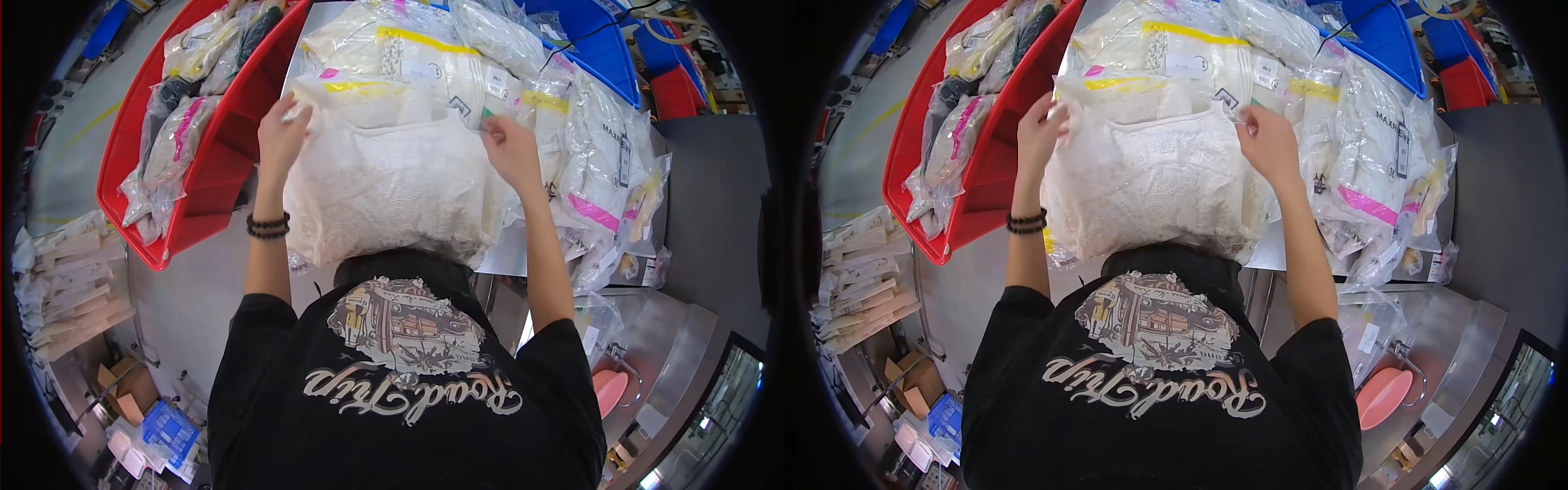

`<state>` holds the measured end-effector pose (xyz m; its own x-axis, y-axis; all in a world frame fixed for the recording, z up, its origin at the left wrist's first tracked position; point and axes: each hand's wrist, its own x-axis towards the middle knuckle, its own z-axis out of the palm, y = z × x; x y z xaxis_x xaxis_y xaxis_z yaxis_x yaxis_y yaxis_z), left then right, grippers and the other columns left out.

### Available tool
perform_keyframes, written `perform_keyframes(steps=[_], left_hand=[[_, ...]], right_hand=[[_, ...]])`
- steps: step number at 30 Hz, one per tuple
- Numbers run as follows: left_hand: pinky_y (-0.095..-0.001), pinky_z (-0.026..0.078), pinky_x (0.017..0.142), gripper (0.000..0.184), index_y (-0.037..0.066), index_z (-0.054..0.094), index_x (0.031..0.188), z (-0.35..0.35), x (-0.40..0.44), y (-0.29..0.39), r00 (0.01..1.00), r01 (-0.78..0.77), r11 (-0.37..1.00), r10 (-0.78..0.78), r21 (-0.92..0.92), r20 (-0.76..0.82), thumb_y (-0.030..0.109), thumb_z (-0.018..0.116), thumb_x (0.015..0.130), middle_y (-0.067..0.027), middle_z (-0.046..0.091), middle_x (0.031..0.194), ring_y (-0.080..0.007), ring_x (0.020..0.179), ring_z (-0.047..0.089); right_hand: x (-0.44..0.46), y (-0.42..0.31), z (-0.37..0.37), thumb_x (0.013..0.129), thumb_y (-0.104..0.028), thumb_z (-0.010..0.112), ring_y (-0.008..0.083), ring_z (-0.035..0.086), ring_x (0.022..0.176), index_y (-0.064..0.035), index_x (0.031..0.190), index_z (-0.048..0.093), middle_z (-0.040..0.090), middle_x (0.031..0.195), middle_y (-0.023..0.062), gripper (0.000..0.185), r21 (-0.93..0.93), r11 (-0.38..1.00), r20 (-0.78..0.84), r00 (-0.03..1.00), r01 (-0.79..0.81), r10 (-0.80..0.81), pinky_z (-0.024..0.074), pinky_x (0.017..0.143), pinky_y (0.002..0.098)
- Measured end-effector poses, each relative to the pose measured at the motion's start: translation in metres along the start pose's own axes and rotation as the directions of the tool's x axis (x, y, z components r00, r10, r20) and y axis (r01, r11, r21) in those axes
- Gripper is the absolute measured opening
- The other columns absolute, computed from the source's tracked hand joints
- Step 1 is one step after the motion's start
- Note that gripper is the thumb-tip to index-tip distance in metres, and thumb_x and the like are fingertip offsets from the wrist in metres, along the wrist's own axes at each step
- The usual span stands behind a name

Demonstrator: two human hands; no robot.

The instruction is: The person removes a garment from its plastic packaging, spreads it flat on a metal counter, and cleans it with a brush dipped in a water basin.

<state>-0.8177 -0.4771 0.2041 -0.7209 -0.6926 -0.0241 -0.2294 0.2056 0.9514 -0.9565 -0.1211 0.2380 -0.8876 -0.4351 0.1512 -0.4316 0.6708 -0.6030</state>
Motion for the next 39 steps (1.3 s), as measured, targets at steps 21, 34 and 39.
perform_keyframes(steps=[21, 34, 39], left_hand=[[-0.0318, 0.052, 0.093, 0.045, -0.006, 0.049, 0.139, -0.079, -0.105, 0.036, 0.946, 0.286, 0.725, -0.109, -0.626, 0.307, 0.004, 0.055, 0.096, -0.0215, 0.063, 0.126, -0.0232, 0.108, 0.065], [-0.0474, 0.045, 0.108, 0.05, 0.001, 0.04, 0.148, -0.156, -0.13, 0.19, 0.849, -0.449, 0.452, 0.485, -0.771, -0.21, 0.017, 0.041, 0.101, -0.0198, 0.047, 0.148, -0.034, 0.13, 0.052], [-0.0304, 0.043, 0.105, 0.051, 0.001, 0.047, 0.143, -0.124, 0.023, 0.255, 0.739, -0.669, 0.553, 0.564, -0.497, -0.368, 0.017, 0.061, 0.096, -0.0172, 0.055, 0.14, -0.0265, 0.125, 0.056]], right_hand=[[-0.07, -0.032, -0.073, 0.089, 0.003, 0.065, 0.0109, 0.058, 0.07, 0.0046, 0.119, 0.065, 0.068, 0.087, 0.0071, 0.031, 0.796, 0.565, 0.097, 0.967, -0.218, 0.236, 0.0484, 0.064, 0.0199], [-0.083, -0.076, -0.195, 0.081, 0.0, 0.069, 0.0216, 0.067, 0.091, 0.0061, 0.124, 0.064, 0.071, 0.11, 0.0172, 0.044, 0.864, 0.376, -0.318, 0.942, 0.335, -0.109, 0.0536, 0.079, 0.0261], [0.043, -0.162, -0.204, 0.096, -0.01, 0.061, 0.0195, 0.063, 0.112, -0.0003, 0.141, 0.051, 0.064, 0.128, 0.0154, 0.046, 0.807, 0.502, -0.438, 0.886, 0.311, 0.154, 0.0487, 0.097, 0.0262]])
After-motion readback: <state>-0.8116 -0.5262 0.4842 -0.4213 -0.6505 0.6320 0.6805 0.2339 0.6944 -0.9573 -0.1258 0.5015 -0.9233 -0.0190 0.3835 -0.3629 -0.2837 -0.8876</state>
